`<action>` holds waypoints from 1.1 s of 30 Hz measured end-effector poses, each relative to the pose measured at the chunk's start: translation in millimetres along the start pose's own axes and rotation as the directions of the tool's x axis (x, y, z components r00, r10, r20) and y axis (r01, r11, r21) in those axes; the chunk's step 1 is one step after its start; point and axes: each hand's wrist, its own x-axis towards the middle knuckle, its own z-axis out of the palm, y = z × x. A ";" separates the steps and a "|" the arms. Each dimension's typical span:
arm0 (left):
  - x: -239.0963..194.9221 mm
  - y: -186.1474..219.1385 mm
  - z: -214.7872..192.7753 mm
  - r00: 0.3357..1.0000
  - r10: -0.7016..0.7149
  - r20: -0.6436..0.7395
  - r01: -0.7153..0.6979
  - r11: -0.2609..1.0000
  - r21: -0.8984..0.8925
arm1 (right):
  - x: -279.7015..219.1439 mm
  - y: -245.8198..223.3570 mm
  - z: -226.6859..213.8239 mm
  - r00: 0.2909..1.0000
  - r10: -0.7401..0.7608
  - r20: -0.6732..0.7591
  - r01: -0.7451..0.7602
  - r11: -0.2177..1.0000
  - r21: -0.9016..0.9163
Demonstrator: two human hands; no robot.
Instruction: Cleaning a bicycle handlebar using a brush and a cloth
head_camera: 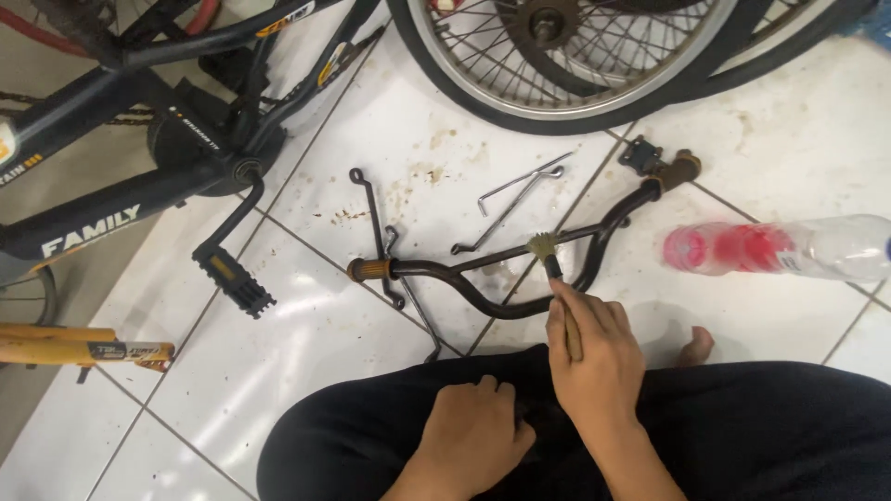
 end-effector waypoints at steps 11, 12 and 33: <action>2.2 6.2 -18.1 0.990 -0.075 0.117 0.074 0.997 0.013 | -12.3 5.6 -1.7 0.995 0.010 0.096 -0.024 0.989 0.144; 4.4 8.6 -26.9 0.984 -0.092 0.155 0.096 0.995 -0.022 | -5.5 7.7 -9.6 0.997 0.073 0.019 -0.074 0.992 0.098; 9.4 21.4 -42.1 0.978 -0.115 0.172 0.127 0.990 -0.057 | -26.0 3.5 11.0 0.983 -0.057 0.173 -0.010 0.931 0.365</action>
